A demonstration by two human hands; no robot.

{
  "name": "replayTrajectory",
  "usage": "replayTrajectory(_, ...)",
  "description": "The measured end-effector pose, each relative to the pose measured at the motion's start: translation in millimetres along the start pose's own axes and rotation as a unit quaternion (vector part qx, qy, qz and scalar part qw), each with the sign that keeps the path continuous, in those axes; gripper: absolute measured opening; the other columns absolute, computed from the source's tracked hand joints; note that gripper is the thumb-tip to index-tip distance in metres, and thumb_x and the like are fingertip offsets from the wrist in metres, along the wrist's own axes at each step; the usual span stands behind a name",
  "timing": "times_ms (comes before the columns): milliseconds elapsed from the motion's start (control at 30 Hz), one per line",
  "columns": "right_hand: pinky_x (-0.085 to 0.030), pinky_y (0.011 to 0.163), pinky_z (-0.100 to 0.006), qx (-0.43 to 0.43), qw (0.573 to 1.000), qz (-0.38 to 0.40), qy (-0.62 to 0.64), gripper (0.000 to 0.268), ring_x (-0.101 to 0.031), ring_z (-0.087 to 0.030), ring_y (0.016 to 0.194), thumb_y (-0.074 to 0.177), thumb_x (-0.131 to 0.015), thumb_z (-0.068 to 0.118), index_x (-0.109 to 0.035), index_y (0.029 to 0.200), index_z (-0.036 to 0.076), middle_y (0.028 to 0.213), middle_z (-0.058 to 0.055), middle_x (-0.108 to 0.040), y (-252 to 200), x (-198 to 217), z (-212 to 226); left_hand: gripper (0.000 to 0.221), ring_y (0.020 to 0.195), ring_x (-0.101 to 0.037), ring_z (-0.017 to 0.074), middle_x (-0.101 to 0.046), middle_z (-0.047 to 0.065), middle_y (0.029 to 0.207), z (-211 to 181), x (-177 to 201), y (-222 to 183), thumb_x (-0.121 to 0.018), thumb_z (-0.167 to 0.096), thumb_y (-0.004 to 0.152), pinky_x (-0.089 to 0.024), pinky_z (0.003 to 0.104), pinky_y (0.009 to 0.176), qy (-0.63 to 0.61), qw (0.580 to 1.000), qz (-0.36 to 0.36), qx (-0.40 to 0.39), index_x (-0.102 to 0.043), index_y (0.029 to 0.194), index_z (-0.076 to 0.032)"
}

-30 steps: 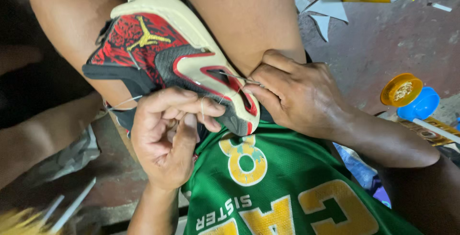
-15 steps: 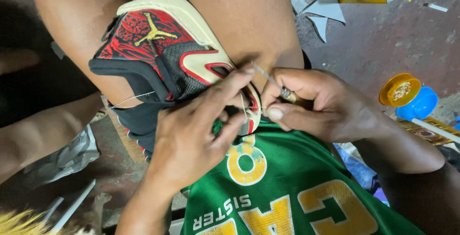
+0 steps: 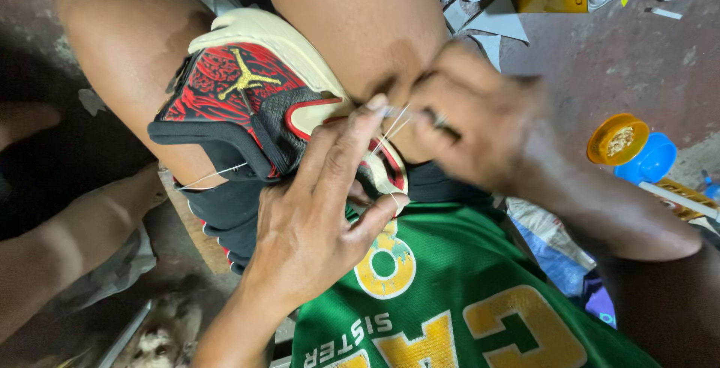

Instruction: The person stitches a shoe by hand, using a needle to pull a thread through the material and tightening it to repair the upper and sole.

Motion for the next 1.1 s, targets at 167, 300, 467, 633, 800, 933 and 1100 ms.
replayTrajectory(167,-0.052,0.067,-0.043,-0.096,0.983,-0.022,-0.153,0.023,-0.065,-0.032,0.081,0.097,-0.078,0.019,-0.066,0.109,0.003,0.093,-0.016,-0.062,-4,20,-54,0.087,0.078,-0.073,0.0125,-0.056,0.012,0.148,-1,5,3,-0.087,-0.026,0.085,-0.061,0.027,0.067,-0.016,1.000,-0.016,-0.013,-0.039,0.156,-0.014)
replayTrajectory(300,-0.057,0.082,-0.036,-0.021,0.951,-0.017,0.308,0.015,-0.066,-0.029,0.097,0.104,-0.053,0.002,-0.054,0.116,0.010,0.107,-0.011,-0.063,-32,8,-49,0.087,0.077,-0.073,0.0117,-0.057,0.011,0.148,1,8,7,-0.086,-0.025,0.085,-0.060,0.027,0.063,-0.047,0.999,-0.017,0.007,-0.038,0.156,-0.012)
replayTrajectory(467,-0.058,0.084,-0.041,-0.017,0.994,0.079,0.069,0.044,-0.071,-0.031,0.098,0.085,-0.065,0.002,-0.063,0.128,0.009,0.111,-0.014,-0.073,-47,-17,-2,0.088,0.073,-0.072,0.0120,-0.059,0.011,0.141,-3,10,14,-0.088,-0.024,0.081,-0.059,0.028,0.058,-0.038,0.999,-0.016,0.022,-0.040,0.153,-0.013)
replayTrajectory(633,-0.056,0.088,-0.043,0.029,0.988,0.068,0.136,0.050,-0.070,-0.034,0.106,0.090,-0.071,0.015,-0.053,0.134,0.001,0.120,-0.019,-0.068,-32,-20,27,0.080,0.083,-0.074,0.0165,-0.059,0.012,0.141,-3,8,11,-0.087,-0.021,0.081,-0.060,0.027,0.063,-0.049,0.999,-0.020,-0.004,-0.045,0.149,-0.010)
replayTrajectory(800,-0.053,0.080,-0.031,-0.060,0.901,0.095,0.418,0.054,-0.064,-0.023,0.094,0.093,-0.072,0.006,-0.050,0.141,0.001,0.107,-0.012,-0.063,-30,-16,20,0.023,0.089,-0.078,0.0177,-0.066,0.011,0.122,29,36,-40,-0.074,-0.006,0.084,-0.064,0.030,0.082,-0.106,0.975,-0.169,-0.102,-0.070,0.107,-0.008)
replayTrajectory(933,-0.046,0.072,-0.023,-0.165,0.834,0.092,0.519,0.058,-0.054,-0.009,0.084,0.091,-0.072,0.005,-0.048,0.144,0.004,0.105,-0.002,-0.059,-33,-26,9,0.011,0.096,-0.072,0.0254,-0.069,0.015,0.109,51,45,-52,-0.061,-0.001,0.098,-0.057,0.033,0.087,0.072,0.951,-0.302,0.002,-0.068,0.107,-0.001)
replayTrajectory(1100,-0.044,0.057,-0.027,-0.079,0.950,0.026,0.303,0.061,-0.049,-0.009,0.060,0.080,-0.089,0.017,-0.058,0.131,0.008,0.068,0.000,-0.049,-15,-52,35,0.023,0.070,-0.063,0.0337,-0.061,0.012,0.078,48,39,-27,-0.082,-0.014,0.074,-0.048,0.041,0.058,0.209,0.965,-0.154,-0.044,-0.060,0.074,-0.006)
Point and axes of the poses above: each hand's wrist, its own y-axis towards the middle knuckle, its own x-axis out of the back of the hand, z = x × y, the point moved 4 cm from there along y, towards the middle knuckle
